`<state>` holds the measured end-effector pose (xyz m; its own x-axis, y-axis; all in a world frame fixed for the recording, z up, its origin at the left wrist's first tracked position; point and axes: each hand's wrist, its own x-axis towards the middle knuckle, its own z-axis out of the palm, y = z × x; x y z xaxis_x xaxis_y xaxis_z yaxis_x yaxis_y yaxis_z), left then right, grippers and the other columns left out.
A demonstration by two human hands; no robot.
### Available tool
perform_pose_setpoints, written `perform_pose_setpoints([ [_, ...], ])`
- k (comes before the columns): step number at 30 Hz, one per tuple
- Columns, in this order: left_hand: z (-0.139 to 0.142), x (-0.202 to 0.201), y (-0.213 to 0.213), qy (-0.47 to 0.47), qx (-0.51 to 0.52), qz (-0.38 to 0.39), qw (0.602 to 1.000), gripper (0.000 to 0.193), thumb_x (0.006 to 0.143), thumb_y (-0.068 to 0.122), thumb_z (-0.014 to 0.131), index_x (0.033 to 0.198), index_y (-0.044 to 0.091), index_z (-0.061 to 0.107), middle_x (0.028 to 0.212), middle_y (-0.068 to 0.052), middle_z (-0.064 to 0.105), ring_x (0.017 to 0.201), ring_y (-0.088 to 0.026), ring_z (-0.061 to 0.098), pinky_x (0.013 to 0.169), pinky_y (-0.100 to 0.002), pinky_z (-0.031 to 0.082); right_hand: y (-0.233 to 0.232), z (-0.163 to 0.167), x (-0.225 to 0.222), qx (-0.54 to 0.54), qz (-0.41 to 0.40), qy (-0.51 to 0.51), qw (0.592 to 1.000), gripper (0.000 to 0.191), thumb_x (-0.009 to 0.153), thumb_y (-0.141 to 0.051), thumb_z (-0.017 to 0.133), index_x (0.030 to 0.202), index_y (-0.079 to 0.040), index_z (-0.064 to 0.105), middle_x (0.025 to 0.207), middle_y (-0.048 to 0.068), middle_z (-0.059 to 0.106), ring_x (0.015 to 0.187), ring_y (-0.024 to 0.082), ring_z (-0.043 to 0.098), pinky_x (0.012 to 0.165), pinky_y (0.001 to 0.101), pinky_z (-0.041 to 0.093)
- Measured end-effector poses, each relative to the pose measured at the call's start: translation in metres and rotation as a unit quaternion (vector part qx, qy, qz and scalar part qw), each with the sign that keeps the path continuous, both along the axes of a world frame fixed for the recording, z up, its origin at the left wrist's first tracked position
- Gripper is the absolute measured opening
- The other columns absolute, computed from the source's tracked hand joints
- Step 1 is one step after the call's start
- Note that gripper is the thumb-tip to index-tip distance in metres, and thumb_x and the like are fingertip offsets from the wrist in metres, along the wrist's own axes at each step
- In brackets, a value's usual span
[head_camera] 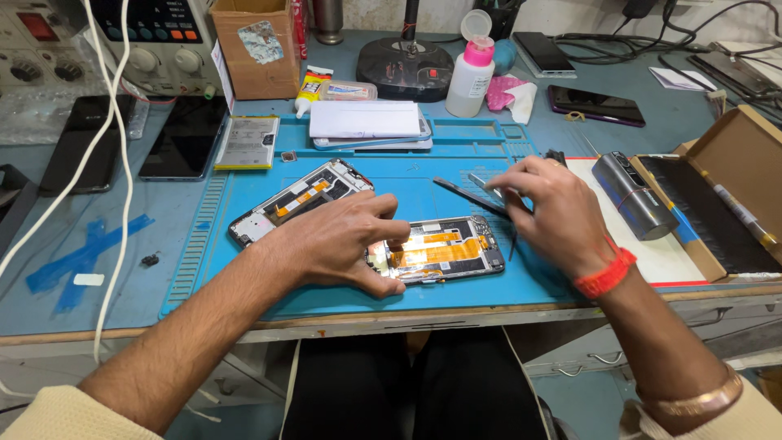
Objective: The person repairs a disassembled smartphone on a blue repair mat. They use a pry tool to work around the phone's internals, lift the battery out of the phone body, press the battery into place, and use a metal pry bar to work along the phone's edge before setting the phone down and picking up a screwdriver.
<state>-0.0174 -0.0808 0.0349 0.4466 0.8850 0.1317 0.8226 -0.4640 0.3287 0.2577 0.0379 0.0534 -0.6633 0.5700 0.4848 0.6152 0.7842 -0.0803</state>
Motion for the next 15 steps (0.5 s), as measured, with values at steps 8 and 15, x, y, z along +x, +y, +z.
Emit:
perform_pose_setpoints([
  [8,0.002,-0.001,-0.002,-0.003,0.021,-0.019,1.000,0.055,0.070,0.059,0.079,0.098,0.012,0.071,0.090,-0.007,0.052,0.091,-0.026,0.054,0.077,-0.044,0.049,-0.013,-0.004,-0.006,-0.015,0.216,-0.045,0.975,0.039,0.077,0.002,0.072,0.102,-0.026,0.082,0.137,0.008,0.061,0.126,0.033,0.053,0.102,0.0470,0.042],
  [15,0.002,-0.001,-0.002,0.005,0.005,-0.010,1.000,0.053,0.072,0.059,0.078,0.097,0.013,0.070,0.091,-0.006,0.053,0.092,-0.025,0.055,0.077,-0.044,0.050,-0.017,-0.006,-0.008,-0.030,0.224,-0.058,0.972,0.045,0.075,0.001,0.073,0.109,-0.027,0.081,0.138,0.007,0.061,0.126,0.032,0.053,0.101,0.0472,0.042],
])
